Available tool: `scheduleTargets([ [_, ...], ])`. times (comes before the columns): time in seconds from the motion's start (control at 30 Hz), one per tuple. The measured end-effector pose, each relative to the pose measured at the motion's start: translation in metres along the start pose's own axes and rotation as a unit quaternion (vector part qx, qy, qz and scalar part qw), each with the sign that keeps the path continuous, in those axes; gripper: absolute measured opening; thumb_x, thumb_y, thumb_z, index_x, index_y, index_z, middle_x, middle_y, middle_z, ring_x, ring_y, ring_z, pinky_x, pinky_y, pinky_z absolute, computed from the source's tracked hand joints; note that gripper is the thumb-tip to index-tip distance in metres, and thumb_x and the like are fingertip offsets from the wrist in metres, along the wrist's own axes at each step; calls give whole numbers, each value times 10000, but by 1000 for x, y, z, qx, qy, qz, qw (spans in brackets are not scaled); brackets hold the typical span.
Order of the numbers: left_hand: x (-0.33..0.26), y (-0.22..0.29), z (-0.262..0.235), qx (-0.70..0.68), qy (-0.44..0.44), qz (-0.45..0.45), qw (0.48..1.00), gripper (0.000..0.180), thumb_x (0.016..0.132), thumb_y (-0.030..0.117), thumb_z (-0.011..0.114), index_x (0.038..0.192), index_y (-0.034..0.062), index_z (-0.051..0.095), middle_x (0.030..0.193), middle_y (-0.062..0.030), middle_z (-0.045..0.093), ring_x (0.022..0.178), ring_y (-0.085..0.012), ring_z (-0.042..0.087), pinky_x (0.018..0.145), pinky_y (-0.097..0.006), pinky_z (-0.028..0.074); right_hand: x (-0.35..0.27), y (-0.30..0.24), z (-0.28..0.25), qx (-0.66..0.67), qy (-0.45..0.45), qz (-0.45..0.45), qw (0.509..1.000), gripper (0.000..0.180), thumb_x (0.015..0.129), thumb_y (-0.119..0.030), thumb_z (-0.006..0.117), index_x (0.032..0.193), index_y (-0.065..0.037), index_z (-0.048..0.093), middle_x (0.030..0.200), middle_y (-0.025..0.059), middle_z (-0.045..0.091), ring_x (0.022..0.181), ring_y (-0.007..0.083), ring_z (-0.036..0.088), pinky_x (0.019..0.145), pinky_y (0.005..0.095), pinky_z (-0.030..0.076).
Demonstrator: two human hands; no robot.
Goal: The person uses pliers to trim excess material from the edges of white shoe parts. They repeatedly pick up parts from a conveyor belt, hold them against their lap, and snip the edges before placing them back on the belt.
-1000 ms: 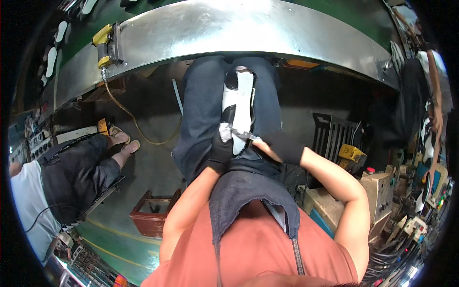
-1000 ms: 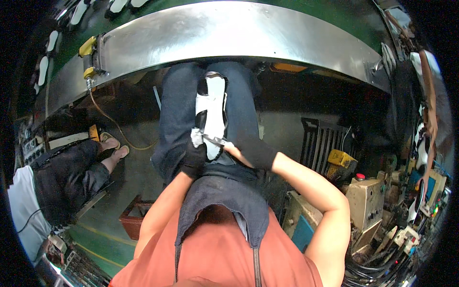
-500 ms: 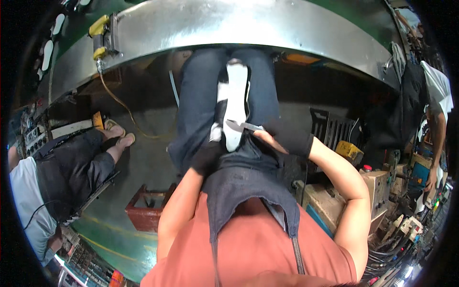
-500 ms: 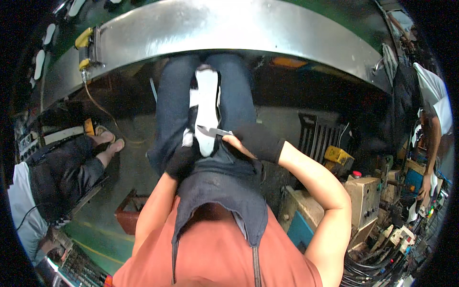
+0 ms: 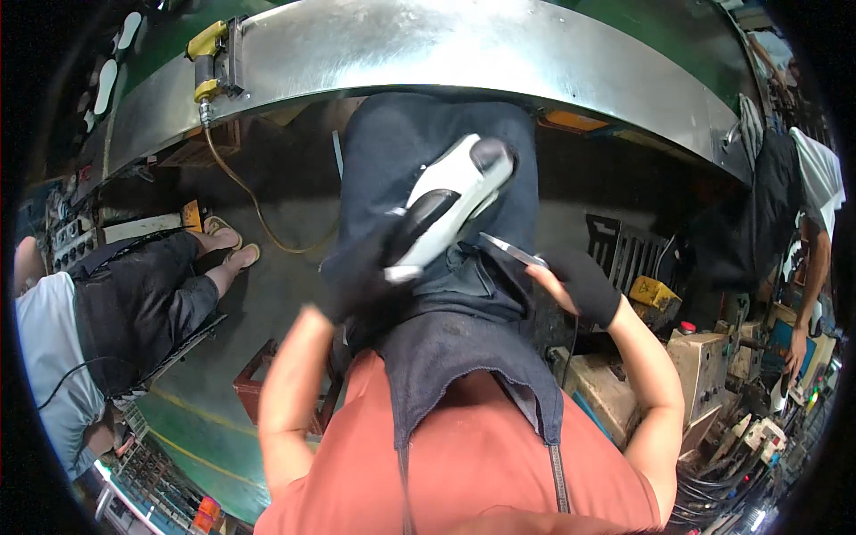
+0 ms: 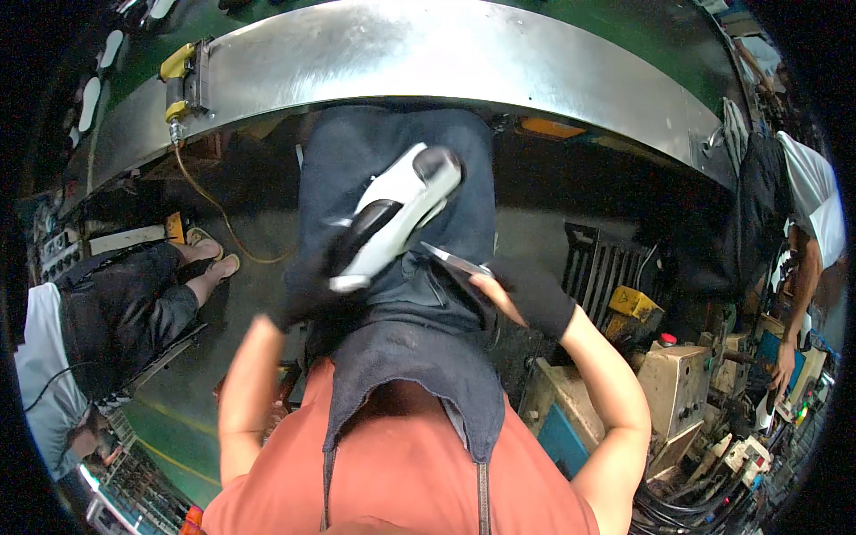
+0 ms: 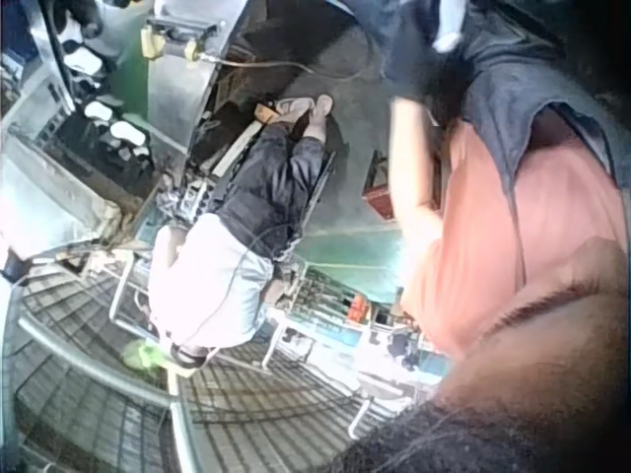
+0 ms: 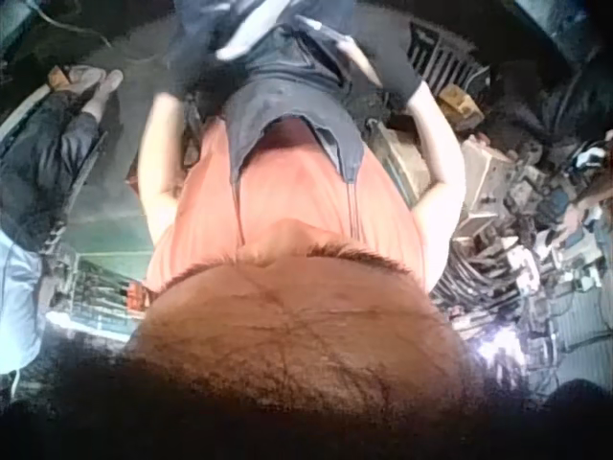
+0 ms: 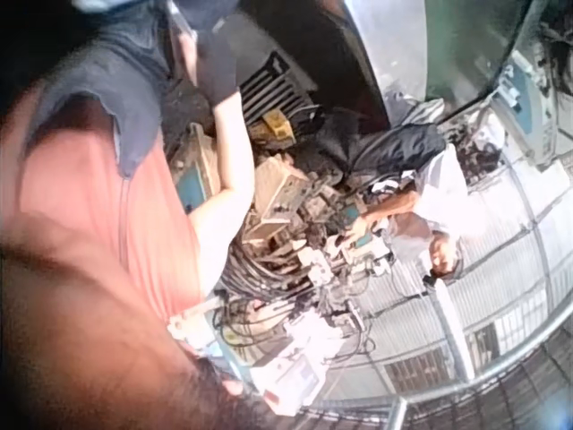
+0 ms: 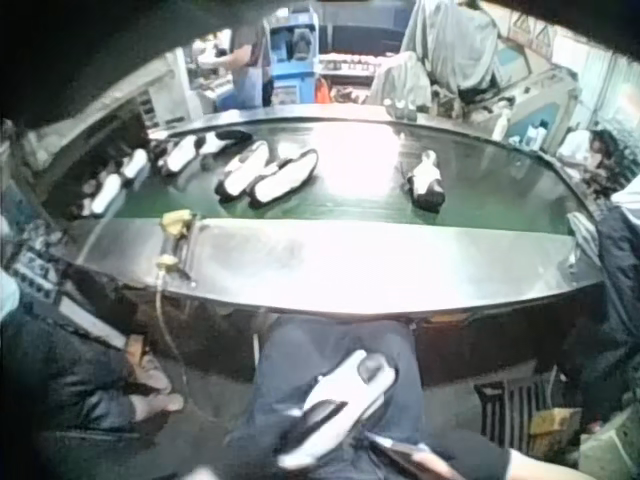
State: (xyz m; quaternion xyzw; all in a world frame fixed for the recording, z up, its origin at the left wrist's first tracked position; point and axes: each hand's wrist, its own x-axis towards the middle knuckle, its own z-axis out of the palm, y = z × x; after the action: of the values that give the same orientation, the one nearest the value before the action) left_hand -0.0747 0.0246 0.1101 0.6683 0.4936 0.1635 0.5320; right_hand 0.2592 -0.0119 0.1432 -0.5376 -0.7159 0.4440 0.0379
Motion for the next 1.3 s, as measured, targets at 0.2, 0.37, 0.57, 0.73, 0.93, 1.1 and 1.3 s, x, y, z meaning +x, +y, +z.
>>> scheduleTargets([
  [0.2, 66, 69, -34, -203, 260, 121, 936, 598, 726, 43, 751, 1251, 19, 467, 1153, -97, 554, 1075, -179, 528, 964, -314, 416, -22, -10, -9, 137, 11, 100, 985, 380, 957, -353, 473, 874, -2, 592, 723, 163, 594, 645, 248, 582, 626, 348, 450],
  [0.37, 80, -43, 81, -58, 118, 9, 991, 823, 833, 375, 670, 1420, -12, 243, 1415, -282, 332, 1311, -334, 370, 1054, -394, 338, -3, 1, 7, 171, 4, 76, 982, 407, 971, -372, 444, 947, 1, 605, 740, 120, 607, 677, 180, 565, 662, 313, 452],
  [0.57, 53, -23, 94, -26, 92, 102, 990, 742, 841, 222, 652, 1417, -24, 253, 1430, -240, 346, 1333, -278, 343, 1082, -359, 287, 70, -19, -26, -93, -169, 10, 981, 459, 930, -403, 442, 855, -14, 673, 772, 213, 653, 682, 359, 648, 613, 436, 494],
  [0.73, 52, -55, 109, 67, 174, 86, 979, 766, 830, 232, 663, 1407, -52, 248, 1423, -221, 355, 1294, -315, 389, 1068, -371, 308, 93, -4, 2, -258, -69, -115, 957, 428, 888, -397, 523, 742, -12, 638, 707, 185, 625, 629, 347, 625, 572, 430, 487],
  [0.93, 69, -29, 98, -35, 196, 115, 973, 693, 905, 289, 537, 1411, -53, 210, 1433, -240, 317, 1342, -346, 311, 1103, -372, 248, 99, 34, -9, -297, -44, -213, 930, 439, 912, -428, 499, 747, -30, 581, 666, 146, 615, 546, 309, 609, 514, 383, 480],
  [1.1, 98, -59, 117, 37, 278, 140, 950, 616, 968, 245, 385, 1434, -45, 106, 1356, -257, 384, 1266, -356, 408, 1044, -386, 327, 99, -4, -59, -209, -268, -8, 941, 377, 907, -365, 516, 825, -32, 674, 667, 160, 632, 613, 288, 645, 593, 393, 499],
  [1.3, 113, -103, 113, -178, 184, 81, 963, 647, 961, 246, 458, 1436, -28, 116, 1397, -264, 340, 1316, -352, 333, 1073, -379, 283, 64, -82, 18, -299, -141, -48, 943, 337, 815, -377, 603, 758, -55, 686, 751, 148, 653, 734, 330, 652, 656, 410, 510],
])
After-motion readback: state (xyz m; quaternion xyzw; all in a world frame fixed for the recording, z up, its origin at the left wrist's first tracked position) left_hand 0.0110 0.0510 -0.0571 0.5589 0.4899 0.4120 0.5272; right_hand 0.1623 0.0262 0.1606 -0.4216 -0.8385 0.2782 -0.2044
